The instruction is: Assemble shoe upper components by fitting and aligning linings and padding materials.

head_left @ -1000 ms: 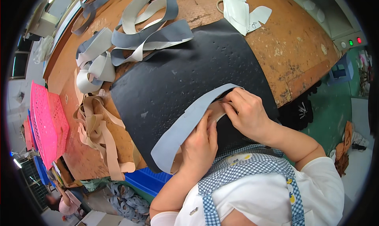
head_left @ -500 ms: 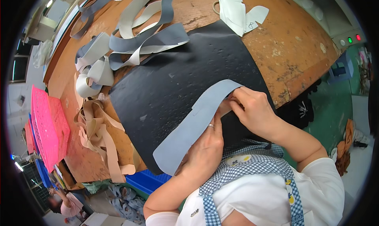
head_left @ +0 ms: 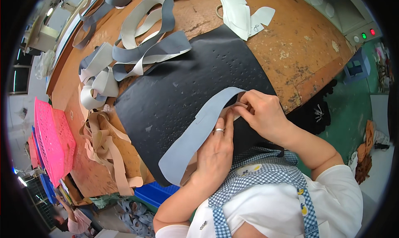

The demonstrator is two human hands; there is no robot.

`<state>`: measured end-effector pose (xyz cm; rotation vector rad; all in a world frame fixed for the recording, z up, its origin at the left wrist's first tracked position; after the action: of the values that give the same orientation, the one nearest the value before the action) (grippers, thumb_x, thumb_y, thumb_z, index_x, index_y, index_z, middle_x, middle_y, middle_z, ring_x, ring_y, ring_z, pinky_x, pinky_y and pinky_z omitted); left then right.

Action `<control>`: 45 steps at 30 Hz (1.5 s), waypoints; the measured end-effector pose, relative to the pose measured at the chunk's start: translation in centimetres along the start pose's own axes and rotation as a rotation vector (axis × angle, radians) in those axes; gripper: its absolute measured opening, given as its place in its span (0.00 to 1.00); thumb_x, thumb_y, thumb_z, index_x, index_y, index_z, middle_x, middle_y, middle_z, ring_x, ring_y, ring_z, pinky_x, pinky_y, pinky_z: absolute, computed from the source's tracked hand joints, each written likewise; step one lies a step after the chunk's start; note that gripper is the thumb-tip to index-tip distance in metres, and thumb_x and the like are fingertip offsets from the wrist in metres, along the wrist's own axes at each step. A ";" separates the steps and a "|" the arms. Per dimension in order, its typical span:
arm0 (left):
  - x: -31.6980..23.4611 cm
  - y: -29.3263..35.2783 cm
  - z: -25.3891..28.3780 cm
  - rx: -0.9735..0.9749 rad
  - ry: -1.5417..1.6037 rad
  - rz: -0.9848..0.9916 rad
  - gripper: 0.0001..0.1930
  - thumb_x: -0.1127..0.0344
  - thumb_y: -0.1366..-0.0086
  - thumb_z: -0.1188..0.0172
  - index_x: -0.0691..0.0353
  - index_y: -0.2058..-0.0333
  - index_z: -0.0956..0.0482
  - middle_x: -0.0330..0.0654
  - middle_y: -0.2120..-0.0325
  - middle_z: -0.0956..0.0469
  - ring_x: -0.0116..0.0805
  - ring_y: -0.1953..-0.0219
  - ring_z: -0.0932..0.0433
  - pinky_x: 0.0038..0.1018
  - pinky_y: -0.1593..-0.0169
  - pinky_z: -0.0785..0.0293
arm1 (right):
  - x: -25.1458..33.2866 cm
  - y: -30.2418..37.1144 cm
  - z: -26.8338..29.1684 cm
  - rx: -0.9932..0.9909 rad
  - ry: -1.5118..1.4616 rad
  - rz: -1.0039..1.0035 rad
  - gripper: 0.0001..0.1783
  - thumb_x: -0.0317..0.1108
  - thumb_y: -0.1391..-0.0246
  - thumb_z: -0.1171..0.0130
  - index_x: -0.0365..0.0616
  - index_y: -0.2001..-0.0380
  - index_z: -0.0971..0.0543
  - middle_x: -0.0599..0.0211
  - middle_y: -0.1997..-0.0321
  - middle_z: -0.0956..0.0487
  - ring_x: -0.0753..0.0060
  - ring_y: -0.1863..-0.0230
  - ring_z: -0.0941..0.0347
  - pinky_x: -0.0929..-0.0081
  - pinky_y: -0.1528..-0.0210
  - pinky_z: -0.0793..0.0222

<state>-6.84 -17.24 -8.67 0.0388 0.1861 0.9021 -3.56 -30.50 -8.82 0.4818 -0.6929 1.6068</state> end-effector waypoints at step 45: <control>0.9 0.4 1.3 -0.344 0.316 0.098 0.32 0.70 0.43 0.36 0.69 0.40 0.35 0.53 0.50 0.32 0.51 0.50 0.33 0.42 0.49 0.34 | 4.7 -10.2 -0.9 0.009 0.122 0.455 0.07 0.32 0.47 0.41 0.39 0.73 0.20 0.63 0.78 0.23 0.59 0.73 0.22 0.61 0.66 0.26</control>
<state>-6.34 -16.26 -7.52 -0.4188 0.3225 1.0255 5.80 -25.79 -4.73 0.2366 -0.7379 2.0468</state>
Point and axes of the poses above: each hand's wrist, its own y-axis away from the middle knuckle, its own z-axis out of the back of the hand, x = y × z, the point moved 7 cm from there along -y, towards the middle knuckle
